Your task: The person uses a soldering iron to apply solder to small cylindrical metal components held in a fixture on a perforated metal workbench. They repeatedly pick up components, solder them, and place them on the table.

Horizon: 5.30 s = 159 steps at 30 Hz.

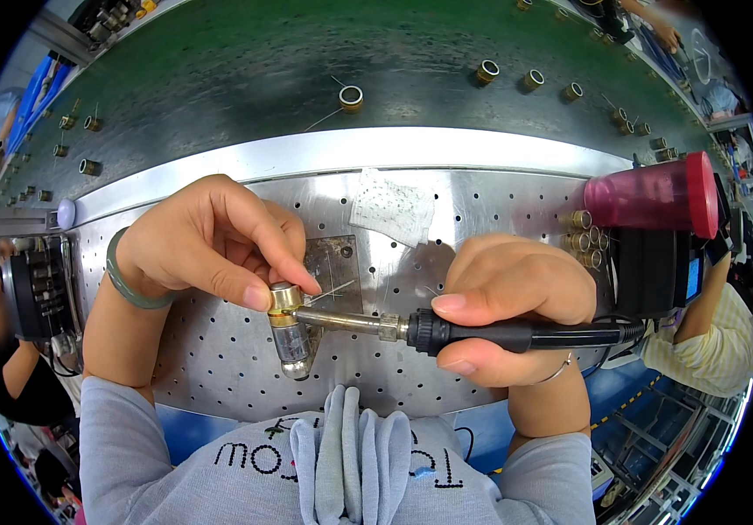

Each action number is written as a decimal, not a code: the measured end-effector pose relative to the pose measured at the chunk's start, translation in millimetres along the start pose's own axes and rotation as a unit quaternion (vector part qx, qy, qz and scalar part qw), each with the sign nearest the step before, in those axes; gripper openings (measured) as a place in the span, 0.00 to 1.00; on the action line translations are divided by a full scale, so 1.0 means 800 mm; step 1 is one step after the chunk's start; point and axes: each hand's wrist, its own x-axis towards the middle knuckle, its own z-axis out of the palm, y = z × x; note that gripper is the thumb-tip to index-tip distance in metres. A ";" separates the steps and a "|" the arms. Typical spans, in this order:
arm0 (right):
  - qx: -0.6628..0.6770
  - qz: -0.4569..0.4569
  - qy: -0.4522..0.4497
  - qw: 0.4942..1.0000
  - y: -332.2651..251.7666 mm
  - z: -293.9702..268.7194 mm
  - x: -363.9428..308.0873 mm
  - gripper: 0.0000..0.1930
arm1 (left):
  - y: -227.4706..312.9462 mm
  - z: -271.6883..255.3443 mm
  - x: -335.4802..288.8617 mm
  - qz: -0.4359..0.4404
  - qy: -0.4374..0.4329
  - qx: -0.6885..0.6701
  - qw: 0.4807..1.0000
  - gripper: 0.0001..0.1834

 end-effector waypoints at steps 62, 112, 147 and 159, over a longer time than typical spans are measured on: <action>0.040 0.027 0.024 0.999 0.002 0.004 -0.005 0.14 | -0.003 0.001 -0.004 0.017 0.006 0.012 1.000 0.17; 0.086 0.056 0.160 0.982 -0.013 0.003 -0.005 0.08 | 0.055 -0.112 -0.045 0.214 0.518 0.626 0.542 0.24; 0.073 0.096 0.193 0.974 -0.010 0.006 -0.006 0.09 | -0.041 0.067 -0.047 0.294 0.301 0.405 0.812 0.23; 0.105 0.085 0.133 0.982 -0.012 0.011 -0.009 0.09 | 0.018 0.017 -0.032 0.057 0.086 0.124 0.987 0.28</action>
